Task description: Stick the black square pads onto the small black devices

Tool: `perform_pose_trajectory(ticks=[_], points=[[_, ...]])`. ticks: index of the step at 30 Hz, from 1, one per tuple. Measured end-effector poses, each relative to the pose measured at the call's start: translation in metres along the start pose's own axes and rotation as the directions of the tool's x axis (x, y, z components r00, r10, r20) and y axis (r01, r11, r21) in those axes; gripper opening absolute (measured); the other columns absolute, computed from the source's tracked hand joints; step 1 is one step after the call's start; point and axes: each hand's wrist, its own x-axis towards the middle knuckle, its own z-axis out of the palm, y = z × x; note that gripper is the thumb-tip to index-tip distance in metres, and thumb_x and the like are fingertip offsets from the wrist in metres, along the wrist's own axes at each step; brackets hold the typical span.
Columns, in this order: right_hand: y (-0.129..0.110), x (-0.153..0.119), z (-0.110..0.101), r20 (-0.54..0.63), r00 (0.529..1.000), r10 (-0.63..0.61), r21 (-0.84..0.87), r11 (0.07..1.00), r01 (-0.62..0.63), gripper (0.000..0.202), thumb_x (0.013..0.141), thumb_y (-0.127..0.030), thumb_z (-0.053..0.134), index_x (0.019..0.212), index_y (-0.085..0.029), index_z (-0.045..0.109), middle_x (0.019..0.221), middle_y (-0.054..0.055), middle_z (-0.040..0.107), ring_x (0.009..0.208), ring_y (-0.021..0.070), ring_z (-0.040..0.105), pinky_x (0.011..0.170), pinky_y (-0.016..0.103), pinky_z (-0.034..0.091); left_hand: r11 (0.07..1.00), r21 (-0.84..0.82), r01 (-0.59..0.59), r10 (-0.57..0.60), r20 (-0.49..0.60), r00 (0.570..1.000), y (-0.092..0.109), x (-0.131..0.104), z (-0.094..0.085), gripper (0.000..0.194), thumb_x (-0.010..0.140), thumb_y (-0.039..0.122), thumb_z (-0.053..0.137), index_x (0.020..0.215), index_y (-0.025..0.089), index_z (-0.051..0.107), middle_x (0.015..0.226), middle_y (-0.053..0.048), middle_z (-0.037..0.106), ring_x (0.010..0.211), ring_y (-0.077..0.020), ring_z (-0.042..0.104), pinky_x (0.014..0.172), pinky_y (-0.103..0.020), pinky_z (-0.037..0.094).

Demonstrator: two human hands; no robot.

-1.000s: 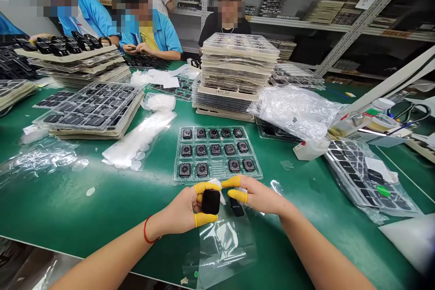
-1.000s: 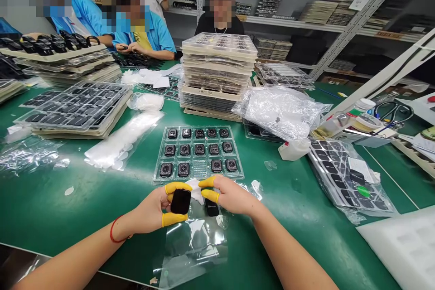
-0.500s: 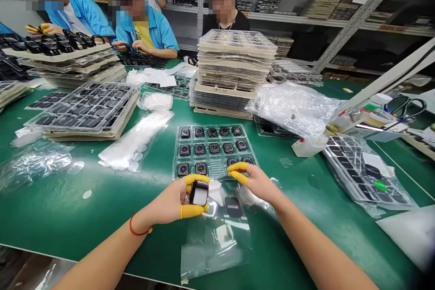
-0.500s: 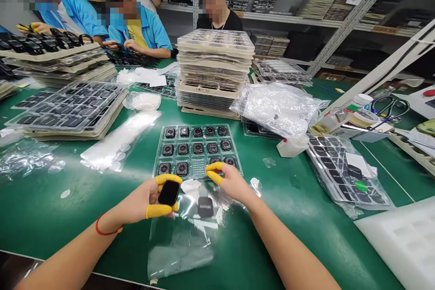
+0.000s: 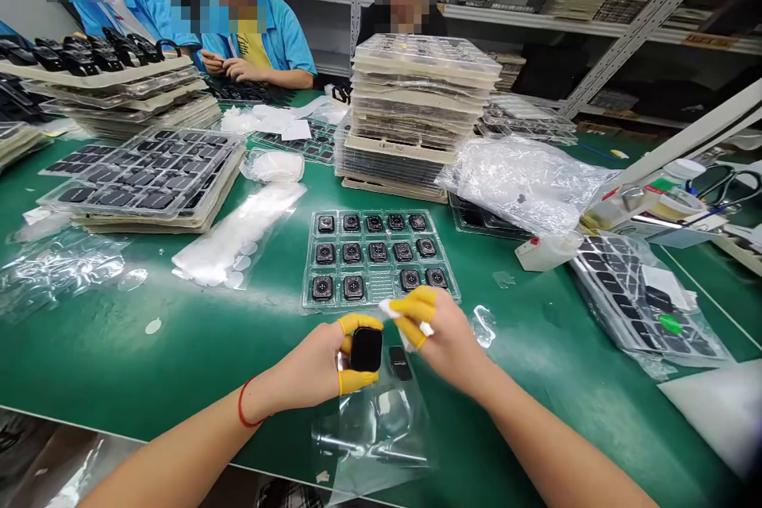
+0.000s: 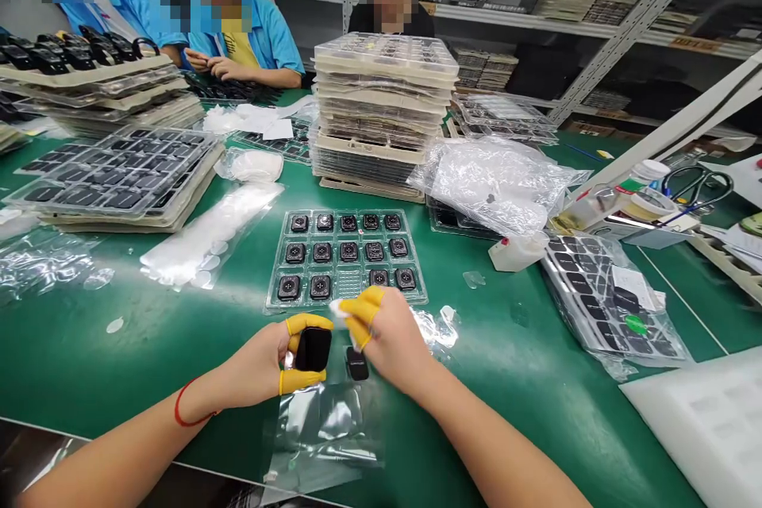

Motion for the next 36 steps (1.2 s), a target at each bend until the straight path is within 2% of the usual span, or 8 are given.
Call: perform_pose_trajectory(ticks=[3,6,11,16,21,26,30,36], points=[[-0.023,-0.005,-0.004,0.023,0.970,-0.241,-0.069,0.968,0.242,0.024,0.084,-0.012,0.048,0.098,-0.025,0.064,0.077,0.002,0.061,0.072,0.0156,0.048,0.081,0.038,0.039,0.999,0.011,-0.040,0.039,0.038,0.999,0.000,0.000,0.002,0.020,0.076,0.022,0.062,0.092,0.017,0.053,0.067,0.004,0.045,0.057,-0.0089,0.041,0.051,-0.019,0.033],[-0.031,-0.008,0.003,0.067,0.942,-0.329,-0.175,0.926,0.335,0.029,0.079,-0.007,0.047,0.099,-0.022,0.063,0.080,0.002,0.062,0.076,0.0173,0.048,0.097,0.045,0.031,0.999,0.004,-0.054,0.054,0.022,0.998,0.000,0.000,0.002,0.018,0.076,0.022,0.062,0.090,0.017,0.053,0.069,0.003,0.048,0.059,-0.0092,0.042,0.052,-0.019,0.035],[-0.019,-0.009,0.000,0.051,0.947,-0.316,-0.264,0.911,0.318,0.033,0.080,-0.003,0.046,0.101,-0.023,0.062,0.080,0.001,0.063,0.074,0.0159,0.048,0.099,0.045,0.029,0.999,-0.031,-0.029,0.027,-0.068,0.997,-0.001,0.001,-0.003,0.034,0.074,0.021,0.065,0.105,0.019,0.053,0.079,0.001,0.054,0.062,-0.0093,0.046,0.055,-0.019,0.040],[-0.005,-0.009,-0.007,0.074,0.970,-0.233,-0.274,0.930,0.244,0.026,0.083,-0.010,0.048,0.098,-0.024,0.064,0.075,0.001,0.060,0.070,0.0158,0.049,0.098,0.047,0.031,0.993,-0.116,0.024,-0.027,-0.026,0.999,0.001,-0.002,-0.008,0.044,0.071,0.021,0.068,0.112,0.020,0.051,0.075,0.002,0.055,0.067,-0.0125,0.054,0.060,-0.023,0.045],[-0.002,-0.008,-0.013,-0.005,0.993,-0.122,-0.214,0.970,0.118,0.022,0.086,-0.014,0.048,0.099,-0.024,0.063,0.077,0.002,0.058,0.071,0.0152,0.049,0.097,0.048,0.034,0.978,-0.207,0.038,-0.040,-0.009,0.999,0.006,-0.004,-0.012,0.048,0.070,0.021,0.070,0.113,0.021,0.049,0.077,0.002,0.056,0.072,-0.0144,0.058,0.068,-0.029,0.051],[-0.018,-0.003,-0.008,0.002,0.979,-0.204,-0.104,0.974,0.204,0.026,0.083,-0.010,0.050,0.102,-0.025,0.060,0.080,0.001,0.059,0.072,0.0143,0.048,0.098,0.047,0.033,0.994,-0.110,0.009,-0.008,0.008,1.000,0.004,-0.003,-0.010,0.039,0.070,0.019,0.069,0.106,0.019,0.051,0.076,0.002,0.056,0.068,-0.0120,0.054,0.061,-0.023,0.046],[-0.023,0.001,0.002,0.095,0.955,-0.280,-0.172,0.941,0.293,0.025,0.078,-0.008,0.051,0.094,-0.024,0.062,0.080,0.001,0.059,0.073,0.0159,0.046,0.102,0.050,0.025,0.995,-0.093,-0.024,0.025,0.013,1.000,-0.001,0.000,-0.007,0.023,0.072,0.016,0.066,0.089,0.016,0.051,0.069,0.004,0.051,0.059,-0.0088,0.047,0.053,-0.019,0.038],[-0.016,-0.004,0.003,0.103,0.952,-0.287,-0.243,0.921,0.304,0.032,0.077,-0.005,0.047,0.097,-0.023,0.063,0.075,0.001,0.058,0.074,0.0171,0.046,0.102,0.048,0.023,0.986,-0.165,-0.012,0.009,-0.017,1.000,-0.006,0.003,-0.005,0.036,0.074,0.018,0.066,0.106,0.018,0.052,0.076,0.002,0.053,0.066,-0.0105,0.050,0.059,-0.021,0.041]])
